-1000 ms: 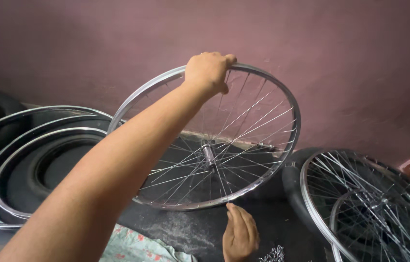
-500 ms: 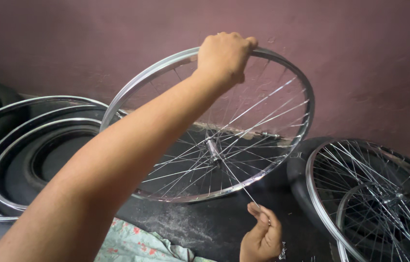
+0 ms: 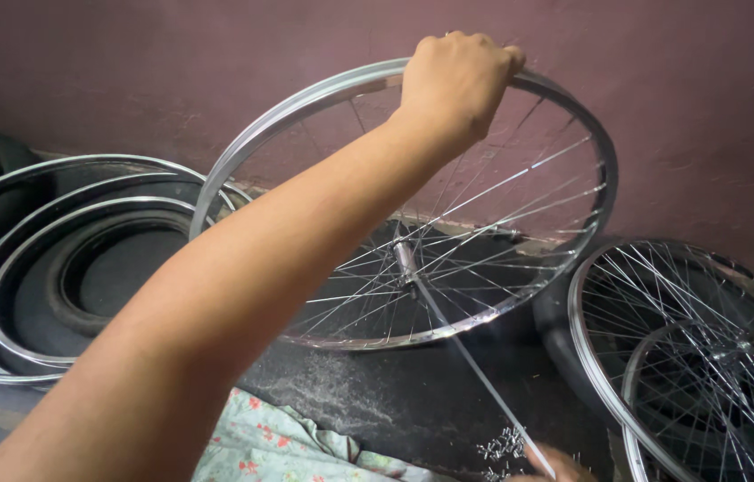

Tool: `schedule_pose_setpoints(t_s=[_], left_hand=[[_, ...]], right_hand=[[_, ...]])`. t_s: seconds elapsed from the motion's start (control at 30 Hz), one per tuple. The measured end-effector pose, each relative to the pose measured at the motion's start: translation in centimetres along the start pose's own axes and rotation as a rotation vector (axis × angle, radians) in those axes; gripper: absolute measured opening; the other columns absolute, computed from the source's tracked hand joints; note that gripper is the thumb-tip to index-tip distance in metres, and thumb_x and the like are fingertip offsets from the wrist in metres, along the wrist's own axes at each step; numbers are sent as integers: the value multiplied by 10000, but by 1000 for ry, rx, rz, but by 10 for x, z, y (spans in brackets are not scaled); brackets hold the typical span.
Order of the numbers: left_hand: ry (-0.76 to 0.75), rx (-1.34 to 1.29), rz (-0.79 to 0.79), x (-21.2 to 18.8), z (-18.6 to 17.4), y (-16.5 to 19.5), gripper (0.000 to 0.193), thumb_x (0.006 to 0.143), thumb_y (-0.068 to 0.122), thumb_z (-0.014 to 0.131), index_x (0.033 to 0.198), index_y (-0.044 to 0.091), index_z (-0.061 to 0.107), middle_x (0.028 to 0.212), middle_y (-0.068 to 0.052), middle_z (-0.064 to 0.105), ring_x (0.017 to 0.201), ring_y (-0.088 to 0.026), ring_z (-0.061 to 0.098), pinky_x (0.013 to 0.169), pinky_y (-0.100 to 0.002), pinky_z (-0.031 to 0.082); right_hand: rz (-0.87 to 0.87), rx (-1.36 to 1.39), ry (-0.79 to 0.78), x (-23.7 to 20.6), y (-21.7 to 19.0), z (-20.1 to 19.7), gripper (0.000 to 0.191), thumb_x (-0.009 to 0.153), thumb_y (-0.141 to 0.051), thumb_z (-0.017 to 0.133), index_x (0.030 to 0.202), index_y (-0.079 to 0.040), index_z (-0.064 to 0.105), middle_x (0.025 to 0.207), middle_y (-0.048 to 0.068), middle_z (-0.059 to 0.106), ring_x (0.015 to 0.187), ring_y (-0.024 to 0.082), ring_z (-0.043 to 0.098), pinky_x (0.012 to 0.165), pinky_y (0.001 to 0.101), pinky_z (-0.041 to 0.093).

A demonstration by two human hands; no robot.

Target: The person laces a bicycle wheel by inserting spokes through the rim and hub, then tightening them with nipples. The person rotates the wheel to access different spoke holes and continues adding and adjusting spokes by hand.

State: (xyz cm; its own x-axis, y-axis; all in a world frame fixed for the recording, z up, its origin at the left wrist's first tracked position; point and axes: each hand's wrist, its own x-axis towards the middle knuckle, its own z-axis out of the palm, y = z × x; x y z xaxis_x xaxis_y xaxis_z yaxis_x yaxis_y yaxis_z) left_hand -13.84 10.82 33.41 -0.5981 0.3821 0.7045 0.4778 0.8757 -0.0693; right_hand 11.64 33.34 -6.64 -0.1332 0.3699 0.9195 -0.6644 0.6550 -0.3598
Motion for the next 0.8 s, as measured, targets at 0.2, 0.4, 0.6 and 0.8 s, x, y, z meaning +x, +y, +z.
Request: schedule_pose_setpoints(t_s=[0.2, 0.4, 0.6, 0.8], left_hand=[[47, 20, -91, 21, 29, -19, 256, 920, 182, 571, 1065, 299, 747, 904, -61, 746, 880, -287, 731, 691, -440, 570], [-91, 60, -125, 23, 27, -35, 407, 714, 113, 774, 1085, 268, 719, 927, -58, 738, 904, -294, 721, 709, -433, 567], [-105, 53, -141, 21, 22, -35, 482, 653, 104, 839, 1097, 251, 719, 944, -58, 740, 926, -296, 722, 716, -428, 569], [-17, 64, -149, 23, 29, -31, 298, 847, 100, 701, 1091, 269, 727, 935, -50, 747, 915, -292, 732, 713, -438, 570]], right_hand=[[-201, 34, 26, -5, 4, 23, 379, 1083, -329, 411, 1166, 33, 489, 939, 183, 647, 788, 259, 687, 711, 297, 603], [-132, -49, 26, 24, -43, 74, 288, 1119, -222, 325, 1097, 31, 462, 852, 186, 631, 719, 264, 683, 646, 311, 617], [-15, -38, -3, 41, -73, 91, 219, 1154, -128, 306, 1132, 53, 427, 865, 214, 643, 717, 270, 694, 653, 318, 626], [-24, -44, 52, 40, -60, 86, 221, 1136, -112, 290, 1119, 56, 432, 828, 202, 641, 672, 269, 686, 634, 297, 637]])
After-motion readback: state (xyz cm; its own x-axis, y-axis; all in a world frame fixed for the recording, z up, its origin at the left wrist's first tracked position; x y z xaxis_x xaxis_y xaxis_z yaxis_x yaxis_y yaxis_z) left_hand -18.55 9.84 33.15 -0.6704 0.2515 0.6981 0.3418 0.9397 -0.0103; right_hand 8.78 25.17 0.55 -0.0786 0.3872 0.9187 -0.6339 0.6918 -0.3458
